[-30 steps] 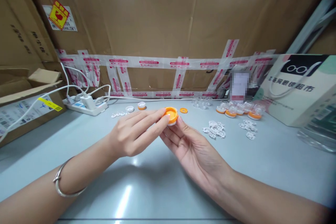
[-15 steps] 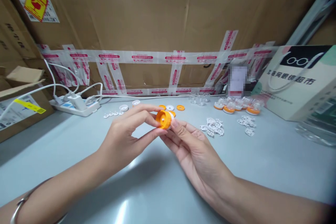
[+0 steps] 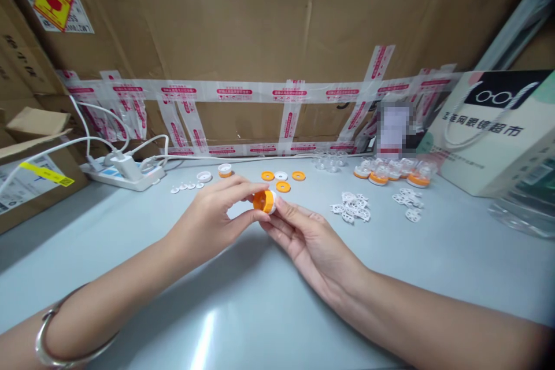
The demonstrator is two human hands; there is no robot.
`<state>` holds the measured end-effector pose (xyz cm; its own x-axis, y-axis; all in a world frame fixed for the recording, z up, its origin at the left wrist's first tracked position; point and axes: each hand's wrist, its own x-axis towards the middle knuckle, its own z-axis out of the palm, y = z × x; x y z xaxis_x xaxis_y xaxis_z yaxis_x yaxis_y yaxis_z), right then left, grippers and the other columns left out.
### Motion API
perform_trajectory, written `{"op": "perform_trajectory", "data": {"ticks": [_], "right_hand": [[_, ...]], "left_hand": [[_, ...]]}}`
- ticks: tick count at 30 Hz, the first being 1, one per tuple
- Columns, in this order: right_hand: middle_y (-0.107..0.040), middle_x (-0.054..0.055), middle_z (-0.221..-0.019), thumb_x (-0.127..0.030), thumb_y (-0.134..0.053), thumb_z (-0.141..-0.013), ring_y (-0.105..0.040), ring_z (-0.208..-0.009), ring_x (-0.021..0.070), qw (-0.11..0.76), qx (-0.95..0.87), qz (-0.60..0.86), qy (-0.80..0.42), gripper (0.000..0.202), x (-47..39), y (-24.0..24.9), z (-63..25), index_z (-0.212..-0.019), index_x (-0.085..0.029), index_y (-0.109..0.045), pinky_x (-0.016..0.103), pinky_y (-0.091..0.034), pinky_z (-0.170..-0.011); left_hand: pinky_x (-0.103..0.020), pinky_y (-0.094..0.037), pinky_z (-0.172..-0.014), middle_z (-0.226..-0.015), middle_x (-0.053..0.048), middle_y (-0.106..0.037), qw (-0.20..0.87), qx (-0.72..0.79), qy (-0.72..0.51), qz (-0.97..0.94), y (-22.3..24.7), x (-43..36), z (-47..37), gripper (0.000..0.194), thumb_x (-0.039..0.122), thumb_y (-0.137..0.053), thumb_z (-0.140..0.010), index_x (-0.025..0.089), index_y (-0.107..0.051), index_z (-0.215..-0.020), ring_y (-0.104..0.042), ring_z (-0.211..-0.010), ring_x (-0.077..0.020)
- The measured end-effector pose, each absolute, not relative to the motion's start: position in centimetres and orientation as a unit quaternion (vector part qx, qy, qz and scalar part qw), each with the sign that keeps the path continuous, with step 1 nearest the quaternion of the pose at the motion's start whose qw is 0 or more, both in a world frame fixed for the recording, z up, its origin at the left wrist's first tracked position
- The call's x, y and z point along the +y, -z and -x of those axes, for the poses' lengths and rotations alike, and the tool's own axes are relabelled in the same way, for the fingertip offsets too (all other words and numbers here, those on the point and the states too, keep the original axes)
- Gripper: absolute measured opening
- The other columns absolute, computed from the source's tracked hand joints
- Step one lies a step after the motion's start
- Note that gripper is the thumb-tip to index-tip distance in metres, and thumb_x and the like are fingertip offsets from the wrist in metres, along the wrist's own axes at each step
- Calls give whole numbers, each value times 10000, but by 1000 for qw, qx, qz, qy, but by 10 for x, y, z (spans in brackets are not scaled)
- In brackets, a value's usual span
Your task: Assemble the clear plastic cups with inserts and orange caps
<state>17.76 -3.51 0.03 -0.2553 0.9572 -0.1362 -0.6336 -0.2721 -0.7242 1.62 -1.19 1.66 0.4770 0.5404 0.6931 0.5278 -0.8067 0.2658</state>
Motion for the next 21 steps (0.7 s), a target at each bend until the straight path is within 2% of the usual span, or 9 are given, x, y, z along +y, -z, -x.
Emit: {"op": "perform_trajectory", "data": {"ticks": [3,8,16,21], "right_hand": [[-711,75,-931,-214,-696,-711,-667,-867,151,528,-272,297,-748,127,-34,2,-178,-809,-134,-696,287,-502,-894],[-719,65,-881,-203,-671,-735,-673,-839,148,528,-279,303,-743,107,-31,7,-178,-817,-140,-699,272,-528,-845],[-715,68,-918,-235,-665,-746,-672,-845,141,535,-288,317,-728,169,-31,4,-177,-887,-147,-694,261,-527,-837],[-718,65,-893,-248,-685,-728,-674,-828,139,539,-277,324,-727,152,-33,2,-178,-845,-150,-693,260,-529,-835]], "left_hand": [[-265,-510,-708,-912,-52,-660,5,318,-380,-868,-14,-10,-15,274,153,-609,-794,182,-603,-1066,-620,-787,-146],[-284,-506,-757,-960,-42,-647,27,314,-349,-883,-14,-8,-14,334,111,-569,-807,227,-580,-1120,-613,-852,-152],[-307,-552,-766,-932,-44,-690,92,333,-414,-842,-9,-6,-18,288,179,-631,-774,195,-616,-1062,-652,-828,-164],[-313,-574,-779,-927,-43,-706,139,347,-433,-820,-8,-8,-21,278,194,-651,-752,179,-633,-1030,-676,-821,-174]]}}
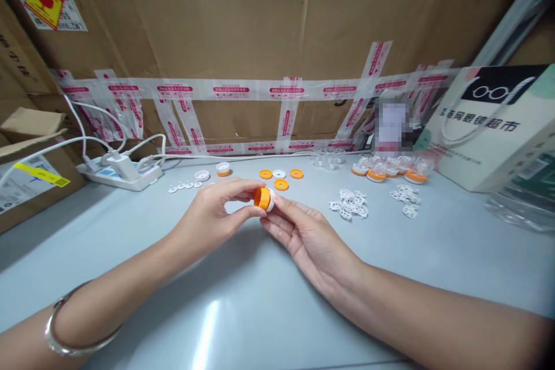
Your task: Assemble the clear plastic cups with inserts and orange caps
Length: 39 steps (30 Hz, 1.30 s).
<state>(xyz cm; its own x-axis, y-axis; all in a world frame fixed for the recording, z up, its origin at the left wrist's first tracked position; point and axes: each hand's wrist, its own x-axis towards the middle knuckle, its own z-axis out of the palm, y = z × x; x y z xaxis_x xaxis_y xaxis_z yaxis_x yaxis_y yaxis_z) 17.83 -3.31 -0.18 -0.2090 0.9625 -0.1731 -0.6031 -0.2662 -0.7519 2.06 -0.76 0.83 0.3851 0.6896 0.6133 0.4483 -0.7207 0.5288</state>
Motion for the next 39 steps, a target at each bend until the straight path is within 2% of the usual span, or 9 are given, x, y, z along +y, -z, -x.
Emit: {"op": "perform_trajectory", "data": {"ticks": [10,16,22,28,33,39], "right_hand": [[-717,49,-856,-224,-728,-675,-669,-811,130,538,-258,324,-734,148,-32,3,-180,-794,-151,-679,253,-514,-838],[-714,40,-832,-246,-736,-659,-660,-802,121,538,-272,325,-729,181,-34,2,-180,-791,-137,-677,231,-506,-819],[-706,29,-775,-239,-772,-608,-650,-768,111,541,-267,320,-731,198,-34,1,-179,-750,-131,-686,231,-501,-832],[-698,21,-737,-261,-796,-569,-638,-717,95,543,-281,322,-723,219,-33,0,-179,-705,-127,-688,223,-505,-820],[-702,34,-746,-263,-780,-595,-645,-737,108,536,-293,333,-718,230,-33,1,-179,-749,-116,-695,232,-512,-807],[-706,42,-764,-220,-726,-672,-654,-782,121,530,-288,336,-723,144,-32,2,-179,-762,-113,-690,246,-509,-820]], "left_hand": [[-333,-574,-794,-942,-44,-715,179,350,-426,-815,-10,-8,-22,282,190,-639,-759,184,-636,-1041,-681,-839,-189],[-315,-539,-823,-968,-37,-694,121,379,-402,-825,-12,-11,-22,306,221,-635,-769,184,-599,-1071,-656,-863,-168],[-243,-519,-764,-909,-19,-685,79,357,-402,-839,-11,-10,-19,240,205,-641,-770,174,-615,-1007,-631,-805,-129],[-228,-496,-742,-858,-6,-679,55,352,-402,-843,-11,-9,-17,177,212,-656,-760,174,-623,-929,-620,-793,-123],[-227,-485,-725,-880,-9,-667,23,344,-380,-858,-11,-9,-15,154,189,-644,-768,179,-602,-916,-616,-795,-126],[-241,-475,-779,-918,-16,-658,9,316,-350,-882,-14,-9,-12,167,137,-597,-796,176,-588,-958,-609,-853,-134]]}}
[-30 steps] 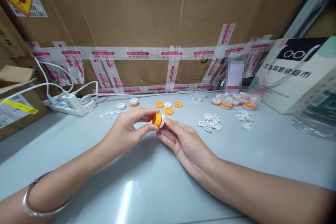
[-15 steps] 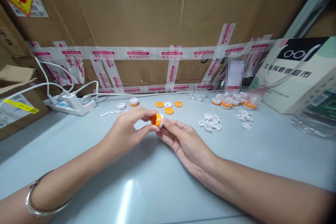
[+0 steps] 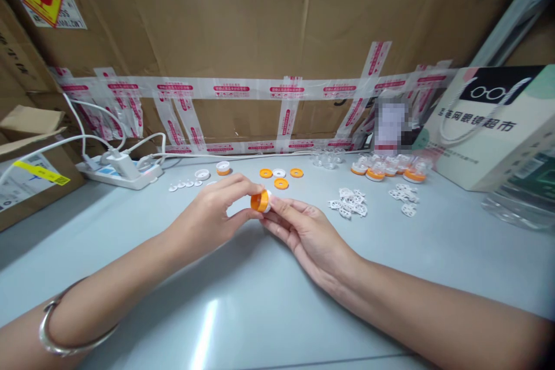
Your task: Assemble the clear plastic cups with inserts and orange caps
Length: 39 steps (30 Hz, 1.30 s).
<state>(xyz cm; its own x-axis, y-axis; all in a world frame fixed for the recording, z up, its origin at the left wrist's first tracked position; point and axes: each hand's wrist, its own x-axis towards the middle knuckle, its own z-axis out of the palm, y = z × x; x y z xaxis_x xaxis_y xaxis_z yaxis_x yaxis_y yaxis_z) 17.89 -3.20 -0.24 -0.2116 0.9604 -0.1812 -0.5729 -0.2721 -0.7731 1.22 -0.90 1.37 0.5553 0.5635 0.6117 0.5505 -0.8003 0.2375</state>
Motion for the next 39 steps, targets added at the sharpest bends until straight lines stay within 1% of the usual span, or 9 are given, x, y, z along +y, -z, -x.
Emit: {"op": "perform_trajectory", "data": {"ticks": [7,14,17,20,23,27,29,35,39], "right_hand": [[-705,39,-743,-218,-748,-637,-654,-749,126,534,-292,335,-719,146,-32,4,-178,-721,-111,-695,263,-509,-825],[-709,54,-784,-186,-702,-692,-651,-785,129,520,-288,334,-732,121,-31,5,-179,-784,-107,-701,263,-502,-827],[-707,58,-785,-189,-706,-688,-649,-792,133,521,-298,325,-731,119,-31,4,-179,-772,-104,-702,268,-499,-832],[-703,51,-766,-189,-716,-674,-645,-778,131,525,-299,321,-729,113,-31,4,-180,-752,-109,-705,273,-501,-828],[-702,50,-778,-186,-711,-678,-640,-792,131,523,-298,319,-732,103,-31,4,-179,-752,-115,-708,274,-497,-835],[-708,63,-839,-200,-693,-702,-636,-840,137,518,-297,314,-739,109,-31,2,-179,-778,-124,-711,276,-483,-857],[-710,65,-855,-200,-693,-702,-636,-847,138,514,-296,311,-742,113,-31,1,-179,-785,-126,-713,278,-479,-864],[-711,65,-820,-194,-699,-695,-641,-808,135,521,-299,308,-738,122,-31,2,-178,-787,-116,-715,269,-492,-835],[-712,60,-809,-188,-709,-682,-643,-799,130,523,-301,312,-734,112,-31,4,-179,-767,-116,-714,264,-493,-835]], "left_hand": [[-247,-483,-716,-837,-19,-673,18,317,-367,-874,-11,-5,-11,145,205,-641,-769,155,-612,-902,-620,-756,-136],[-257,-479,-793,-939,-40,-663,22,287,-340,-895,-11,-1,-9,178,165,-597,-801,165,-602,-980,-616,-872,-149],[-268,-486,-792,-879,-32,-670,30,279,-362,-889,-11,0,-7,194,217,-626,-788,166,-606,-974,-621,-803,-141],[-265,-495,-731,-813,-19,-670,36,297,-370,-880,-10,0,-8,158,231,-627,-783,174,-621,-930,-616,-730,-135],[-275,-491,-746,-877,-37,-671,40,311,-349,-883,-10,-1,-8,145,190,-593,-801,172,-613,-943,-620,-794,-152],[-314,-473,-850,-997,-58,-650,62,271,-338,-899,-12,0,-5,236,151,-531,-837,192,-575,-1066,-603,-935,-168],[-317,-469,-868,-1004,-59,-648,73,254,-345,-901,-13,2,-4,251,155,-537,-837,195,-572,-1082,-600,-946,-164],[-278,-503,-758,-853,-35,-672,84,305,-372,-872,-14,1,-7,212,238,-660,-756,168,-616,-951,-607,-755,-139],[-298,-494,-799,-870,-37,-659,73,308,-358,-878,-14,-2,-9,175,177,-625,-776,164,-601,-949,-607,-813,-152]]}}
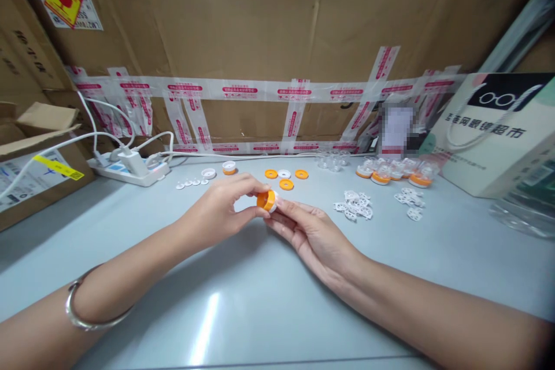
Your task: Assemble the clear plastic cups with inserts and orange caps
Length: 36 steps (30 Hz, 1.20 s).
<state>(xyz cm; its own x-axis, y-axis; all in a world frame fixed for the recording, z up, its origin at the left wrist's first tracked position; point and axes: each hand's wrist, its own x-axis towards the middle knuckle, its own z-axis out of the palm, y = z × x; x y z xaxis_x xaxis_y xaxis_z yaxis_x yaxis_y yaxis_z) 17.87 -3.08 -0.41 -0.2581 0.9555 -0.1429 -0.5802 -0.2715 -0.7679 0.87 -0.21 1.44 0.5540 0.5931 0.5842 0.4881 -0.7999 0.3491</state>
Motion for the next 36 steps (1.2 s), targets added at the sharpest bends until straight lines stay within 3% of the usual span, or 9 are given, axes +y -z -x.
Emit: {"op": "perform_trajectory", "data": {"ticks": [7,14,21,31,36], "right_hand": [[-707,61,-852,-219,-705,-693,-646,-826,141,515,-299,307,-742,151,-29,5,-179,-811,-124,-708,289,-486,-867],[-705,62,-867,-224,-690,-714,-646,-845,143,498,-297,302,-756,148,-26,8,-179,-825,-127,-705,282,-490,-866],[-704,72,-856,-232,-675,-735,-652,-781,128,493,-298,305,-759,163,-26,8,-180,-839,-109,-699,264,-507,-827],[-704,64,-884,-228,-659,-751,-657,-787,128,499,-291,300,-759,165,-23,4,-179,-878,-126,-684,251,-522,-783],[-700,65,-896,-222,-641,-769,-655,-805,126,498,-280,293,-767,145,-21,2,-179,-873,-128,-677,252,-515,-800]], "left_hand": [[-366,-437,-932,-1054,-75,-607,79,253,-334,-904,-15,-3,-7,245,95,-481,-843,187,-563,-1055,-569,-986,-166],[-335,-467,-867,-1009,-60,-633,108,262,-325,-902,-16,2,-4,249,100,-539,-807,201,-565,-1033,-584,-955,-174],[-258,-484,-726,-822,-12,-653,54,311,-348,-883,-15,-1,-8,193,167,-649,-753,177,-606,-941,-582,-747,-130],[-257,-489,-752,-847,-13,-661,18,335,-357,-872,-21,-7,-10,179,205,-602,-793,188,-602,-972,-599,-760,-129],[-246,-516,-728,-866,-24,-687,73,365,-374,-849,-21,-6,-12,178,255,-603,-789,177,-626,-947,-628,-756,-136]]}}
